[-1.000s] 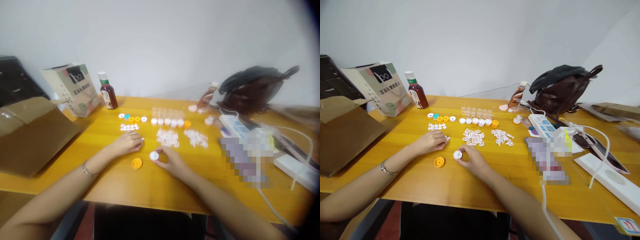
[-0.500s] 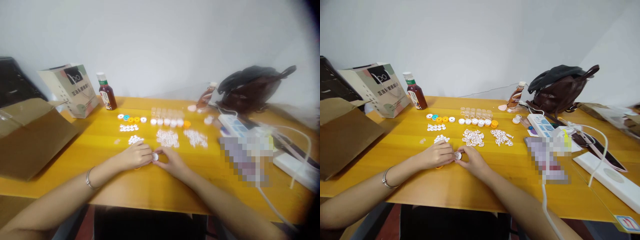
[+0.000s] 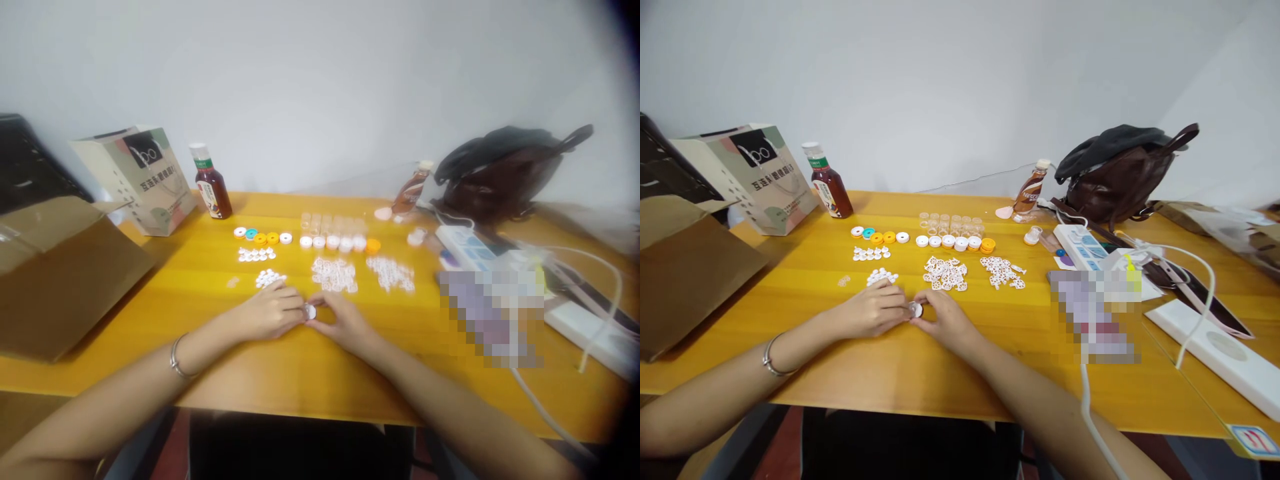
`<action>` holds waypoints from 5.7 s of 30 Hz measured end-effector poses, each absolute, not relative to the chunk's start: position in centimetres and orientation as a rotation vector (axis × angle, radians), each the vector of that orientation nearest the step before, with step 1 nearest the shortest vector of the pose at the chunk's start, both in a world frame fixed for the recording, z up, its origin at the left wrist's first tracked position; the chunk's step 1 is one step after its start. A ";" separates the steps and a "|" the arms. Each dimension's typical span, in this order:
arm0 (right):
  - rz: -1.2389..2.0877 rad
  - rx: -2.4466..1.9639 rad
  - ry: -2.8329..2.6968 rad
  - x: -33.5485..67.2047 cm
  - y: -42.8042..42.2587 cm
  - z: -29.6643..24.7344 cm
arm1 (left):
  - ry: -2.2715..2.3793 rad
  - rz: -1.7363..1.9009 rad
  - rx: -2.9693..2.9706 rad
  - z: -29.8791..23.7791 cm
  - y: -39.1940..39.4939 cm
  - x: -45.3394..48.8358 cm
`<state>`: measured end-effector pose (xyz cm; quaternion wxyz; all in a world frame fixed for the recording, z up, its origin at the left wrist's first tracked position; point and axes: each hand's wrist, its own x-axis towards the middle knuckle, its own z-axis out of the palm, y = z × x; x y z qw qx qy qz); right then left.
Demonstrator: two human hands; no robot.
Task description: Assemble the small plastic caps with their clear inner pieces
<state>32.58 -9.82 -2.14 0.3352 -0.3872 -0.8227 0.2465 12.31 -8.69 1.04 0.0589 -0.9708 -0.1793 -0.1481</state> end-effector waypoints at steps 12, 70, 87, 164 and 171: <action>0.646 -0.994 -2.141 32.6 -9.7 -2.5 | -0.829 -0.737 -3.127 1.3 -8.2 12.0; 1.487 -1.065 -1.407 31.8 -10.4 -0.9 | -1.692 -1.166 -3.810 2.8 -7.8 10.0; 1.479 -1.038 -1.405 31.5 -10.6 -1.2 | -1.442 -0.979 -3.322 2.8 -9.1 11.4; 1.502 -1.044 -1.579 32.2 -10.8 -0.6 | -1.025 -0.776 -3.226 1.1 -9.7 12.5; 0.560 -1.349 -1.868 36.2 -9.1 2.7 | -1.144 -0.711 -3.167 0.3 -10.2 12.8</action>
